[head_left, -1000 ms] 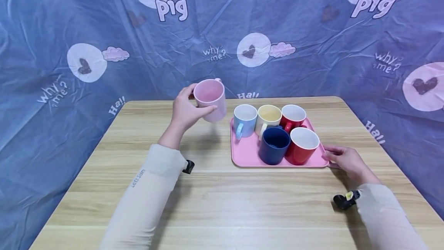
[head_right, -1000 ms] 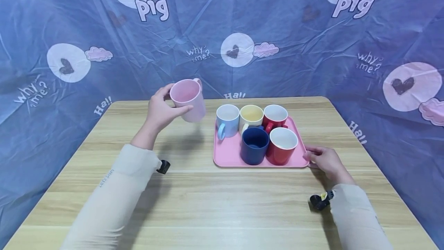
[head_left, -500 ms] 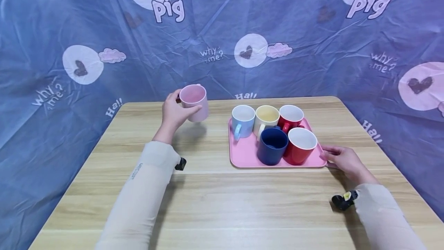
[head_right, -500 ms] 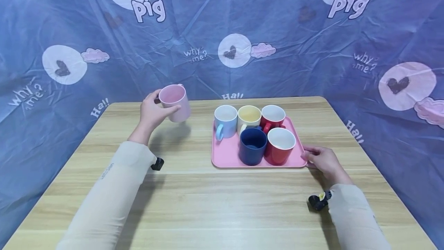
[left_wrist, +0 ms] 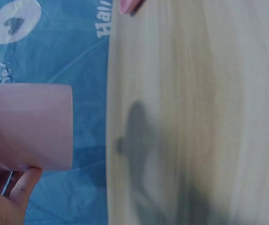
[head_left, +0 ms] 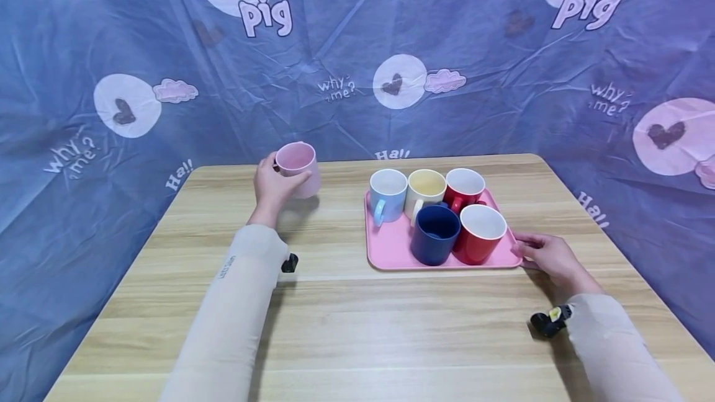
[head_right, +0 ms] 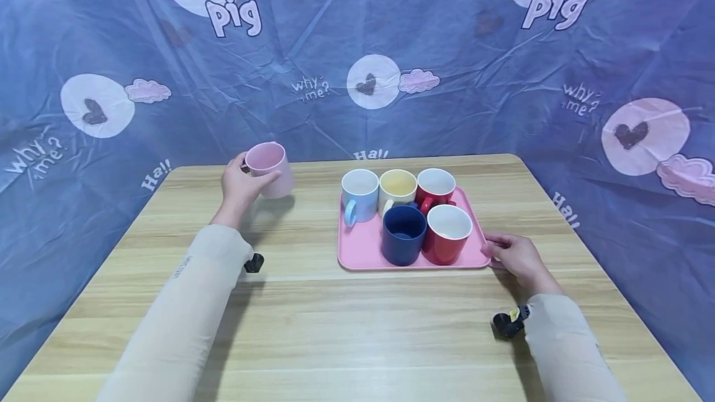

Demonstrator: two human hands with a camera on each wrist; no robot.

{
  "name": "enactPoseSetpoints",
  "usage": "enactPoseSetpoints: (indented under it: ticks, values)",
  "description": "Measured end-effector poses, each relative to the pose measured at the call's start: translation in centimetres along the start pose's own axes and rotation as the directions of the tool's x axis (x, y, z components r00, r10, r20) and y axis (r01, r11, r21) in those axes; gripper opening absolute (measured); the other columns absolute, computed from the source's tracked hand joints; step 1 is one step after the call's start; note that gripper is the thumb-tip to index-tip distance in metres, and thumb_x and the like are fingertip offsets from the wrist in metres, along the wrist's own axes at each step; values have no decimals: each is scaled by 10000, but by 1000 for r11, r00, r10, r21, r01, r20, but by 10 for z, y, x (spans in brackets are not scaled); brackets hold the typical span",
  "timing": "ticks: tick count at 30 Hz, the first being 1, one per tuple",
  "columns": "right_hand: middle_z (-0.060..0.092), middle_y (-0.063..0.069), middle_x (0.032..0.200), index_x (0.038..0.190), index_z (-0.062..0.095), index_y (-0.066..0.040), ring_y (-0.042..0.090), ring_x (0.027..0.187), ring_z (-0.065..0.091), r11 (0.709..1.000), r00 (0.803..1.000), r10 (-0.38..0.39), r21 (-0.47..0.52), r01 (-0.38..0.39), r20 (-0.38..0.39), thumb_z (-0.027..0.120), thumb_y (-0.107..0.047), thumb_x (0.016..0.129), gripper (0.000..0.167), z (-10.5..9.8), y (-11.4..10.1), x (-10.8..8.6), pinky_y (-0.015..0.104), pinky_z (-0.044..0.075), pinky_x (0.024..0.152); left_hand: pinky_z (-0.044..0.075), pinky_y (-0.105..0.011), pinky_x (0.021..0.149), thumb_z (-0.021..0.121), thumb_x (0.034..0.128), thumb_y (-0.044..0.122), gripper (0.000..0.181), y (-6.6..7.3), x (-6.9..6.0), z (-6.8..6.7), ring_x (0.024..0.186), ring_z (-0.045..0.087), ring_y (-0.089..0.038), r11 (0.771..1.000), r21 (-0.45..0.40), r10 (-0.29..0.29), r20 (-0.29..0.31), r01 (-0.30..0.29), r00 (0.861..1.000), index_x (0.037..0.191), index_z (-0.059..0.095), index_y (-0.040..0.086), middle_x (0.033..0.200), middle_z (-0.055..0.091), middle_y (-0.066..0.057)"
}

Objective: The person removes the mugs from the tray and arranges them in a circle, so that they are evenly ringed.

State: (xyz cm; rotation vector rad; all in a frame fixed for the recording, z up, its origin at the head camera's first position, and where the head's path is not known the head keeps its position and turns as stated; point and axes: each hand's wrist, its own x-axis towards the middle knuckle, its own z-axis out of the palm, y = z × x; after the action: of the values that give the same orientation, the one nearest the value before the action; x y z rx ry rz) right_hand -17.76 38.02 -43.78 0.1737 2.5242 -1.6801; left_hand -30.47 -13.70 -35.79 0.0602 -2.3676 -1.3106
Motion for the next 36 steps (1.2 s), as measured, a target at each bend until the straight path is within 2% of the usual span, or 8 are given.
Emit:
enactPoseSetpoints:
  ticks: [4,9,18,24,29,36]
  values:
    - [668,-16,988,1352,376,160,17,803,631,1000,1000,4,7,-4,1,599,-82,933,533,0,1,1,253,547,721,426,-391,949,875,663,283,718,-10,0,2,1120,510,-298,1000,5,-10,-27,10,1000,1249,566,4,1185,556,-180]
    - [667,-16,993,1362,363,156,28,805,636,1000,1000,17,20,-17,5,597,-77,933,541,0,1,0,261,547,727,409,-394,967,879,665,260,712,-21,0,6,1136,497,-300,1000,9,-17,-33,17,999,1249,565,1,1195,551,-181]
    - [641,170,1104,1360,376,152,35,810,638,999,1000,28,-21,-29,-3,594,-101,942,535,2,-1,0,262,547,730,366,-412,1008,879,666,232,714,-34,-4,13,1159,473,-320,999,-20,-49,-56,48,997,1256,562,-14,1206,549,-197]
    - [661,87,1044,1355,370,165,34,802,639,1000,1000,22,-5,-22,-3,585,-83,942,528,1,-1,-2,263,548,727,349,-418,1024,871,674,196,723,-39,-5,17,1176,459,-324,996,-39,-82,-58,80,995,1281,539,-14,1229,536,-198]
    - [667,22,999,1348,362,180,33,798,640,1000,1000,7,19,-7,-2,584,-70,939,528,1,-1,-2,262,548,724,342,-422,1028,865,683,202,726,-43,-6,19,1182,455,-326,996,-40,-85,-48,84,995,1292,533,-10,1239,527,-199]
    - [664,61,1013,1345,372,177,34,800,636,1000,1000,10,0,-10,-8,578,-67,939,516,2,-2,-4,265,548,724,341,-427,1028,860,688,197,727,-45,-9,21,1180,451,-331,992,-52,-117,-31,116,993,1303,529,-4,1238,517,-207]
